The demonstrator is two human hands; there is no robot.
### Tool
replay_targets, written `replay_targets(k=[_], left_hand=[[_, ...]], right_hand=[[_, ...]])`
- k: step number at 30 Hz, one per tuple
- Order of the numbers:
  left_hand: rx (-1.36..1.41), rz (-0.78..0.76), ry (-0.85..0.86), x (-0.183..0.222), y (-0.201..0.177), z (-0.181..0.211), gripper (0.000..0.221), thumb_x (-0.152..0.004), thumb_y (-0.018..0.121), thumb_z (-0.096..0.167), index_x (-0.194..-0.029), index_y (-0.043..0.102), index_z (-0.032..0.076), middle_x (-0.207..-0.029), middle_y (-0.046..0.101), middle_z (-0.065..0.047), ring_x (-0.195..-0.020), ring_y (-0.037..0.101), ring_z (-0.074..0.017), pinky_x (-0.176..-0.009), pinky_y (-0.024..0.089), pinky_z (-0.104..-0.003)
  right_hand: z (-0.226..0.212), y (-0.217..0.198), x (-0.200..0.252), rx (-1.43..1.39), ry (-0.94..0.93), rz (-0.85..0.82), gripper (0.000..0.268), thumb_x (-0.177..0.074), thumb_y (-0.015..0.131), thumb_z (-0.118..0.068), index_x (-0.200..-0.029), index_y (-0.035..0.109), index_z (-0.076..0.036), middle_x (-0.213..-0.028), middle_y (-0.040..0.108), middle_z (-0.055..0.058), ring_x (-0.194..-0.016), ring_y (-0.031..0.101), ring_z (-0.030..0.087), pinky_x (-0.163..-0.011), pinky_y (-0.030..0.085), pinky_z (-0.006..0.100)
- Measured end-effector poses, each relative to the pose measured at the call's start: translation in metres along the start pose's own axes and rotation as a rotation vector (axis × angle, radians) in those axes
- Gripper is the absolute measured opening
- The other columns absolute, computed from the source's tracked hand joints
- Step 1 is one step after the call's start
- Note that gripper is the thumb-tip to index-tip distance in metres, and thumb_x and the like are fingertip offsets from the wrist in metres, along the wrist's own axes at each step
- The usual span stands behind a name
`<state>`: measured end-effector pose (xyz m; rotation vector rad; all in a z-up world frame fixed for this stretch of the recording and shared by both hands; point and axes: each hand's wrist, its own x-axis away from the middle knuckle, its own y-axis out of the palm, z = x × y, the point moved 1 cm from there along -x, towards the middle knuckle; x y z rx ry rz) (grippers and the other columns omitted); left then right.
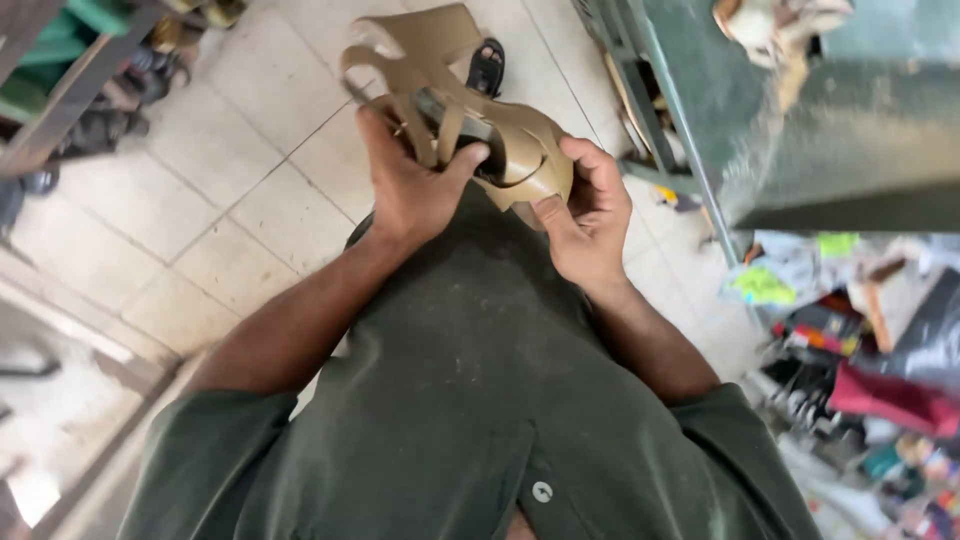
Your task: Repairing a high-heeled sandal by heating the adhesive with a heat gun and manually pressing the straps into place.
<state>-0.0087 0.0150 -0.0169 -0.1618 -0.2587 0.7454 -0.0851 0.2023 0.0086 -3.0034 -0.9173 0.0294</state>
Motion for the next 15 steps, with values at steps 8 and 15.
replay_targets(k=[8, 15], left_hand=[[-0.381, -0.88, 0.048, 0.035, -0.031, 0.069, 0.07, -0.081, 0.084, 0.047, -0.118, 0.057, -0.006, -0.107, 0.064, -0.03, -0.104, 0.067, -0.052, -0.087, 0.056, -0.063], [-0.809, -1.174, 0.262, 0.066, -0.081, 0.124, 0.057, -0.064, 0.091, 0.028, -0.113, 0.066, 0.012, -0.108, 0.077, -0.01, -0.094, 0.079, -0.0329, -0.072, 0.068, -0.047]], right_hand=[[-0.041, -0.048, 0.074, 0.242, -0.433, 0.283, 0.027, -0.101, 0.065, -0.003, -0.12, 0.048, 0.005, -0.141, 0.052, 0.034, -0.132, 0.056, 0.044, -0.109, 0.047, 0.05], [-0.051, -0.109, 0.16, 0.471, -0.472, 0.424, 0.022, -0.103, 0.06, -0.016, -0.098, 0.069, 0.003, -0.107, 0.072, 0.029, -0.099, 0.073, 0.05, -0.082, 0.059, 0.055]])
